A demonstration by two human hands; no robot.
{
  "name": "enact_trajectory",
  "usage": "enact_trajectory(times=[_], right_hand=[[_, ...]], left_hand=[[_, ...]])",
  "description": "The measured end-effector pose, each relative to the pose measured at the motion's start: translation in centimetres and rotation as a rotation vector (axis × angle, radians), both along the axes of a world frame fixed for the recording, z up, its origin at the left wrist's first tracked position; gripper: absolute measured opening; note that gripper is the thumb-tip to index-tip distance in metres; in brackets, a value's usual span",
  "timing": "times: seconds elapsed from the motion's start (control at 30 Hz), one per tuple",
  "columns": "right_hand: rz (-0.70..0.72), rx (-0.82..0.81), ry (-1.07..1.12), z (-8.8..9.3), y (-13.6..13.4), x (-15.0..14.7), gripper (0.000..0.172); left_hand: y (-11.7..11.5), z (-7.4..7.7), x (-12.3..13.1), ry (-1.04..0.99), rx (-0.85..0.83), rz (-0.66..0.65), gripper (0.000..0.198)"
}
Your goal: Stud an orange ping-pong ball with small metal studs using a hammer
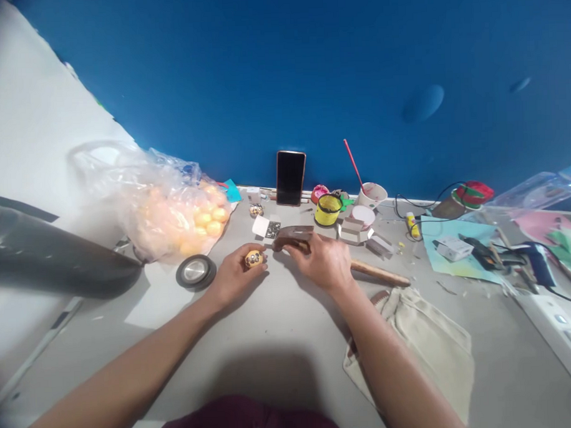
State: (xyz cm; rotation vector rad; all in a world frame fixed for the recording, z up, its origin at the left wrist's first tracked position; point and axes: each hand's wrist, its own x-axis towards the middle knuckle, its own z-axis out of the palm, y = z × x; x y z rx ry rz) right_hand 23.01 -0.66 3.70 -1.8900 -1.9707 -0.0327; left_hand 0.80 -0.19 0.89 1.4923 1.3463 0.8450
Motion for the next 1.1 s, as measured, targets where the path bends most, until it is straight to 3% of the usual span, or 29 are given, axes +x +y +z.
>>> enact_trajectory(times=[0.2, 0.53, 0.8, 0.93, 1.1], right_hand=[[0.157, 0.101, 0.018, 0.0, -1.2, -1.5, 0.045], [0.25, 0.155, 0.045, 0.3, -1.6, -1.7, 0.043], [0.238, 0.095, 0.041, 0.8, -1.6, -1.6, 0.038], [0.22, 0.184, 0.06, 1.2, -1.6, -1.4, 0.042], [0.239, 0.165, 0.049, 1.1, -1.6, -1.5, 0.039]], left_hand=[[-0.1, 0.4, 0.2, -0.038, -0.007, -0.044, 0.036], [-0.1, 0.6, 0.5, -0.06, -0.022, -0.073, 0.035], [-0.3, 0.6, 0.6, -0.013, 0.008, -0.068, 0.032], [-0.2, 0.6, 0.6, 0.039, 0.005, -0.06, 0.03], [-0.2, 0.5, 0.7, 0.05, 0.017, -0.072, 0.028]])
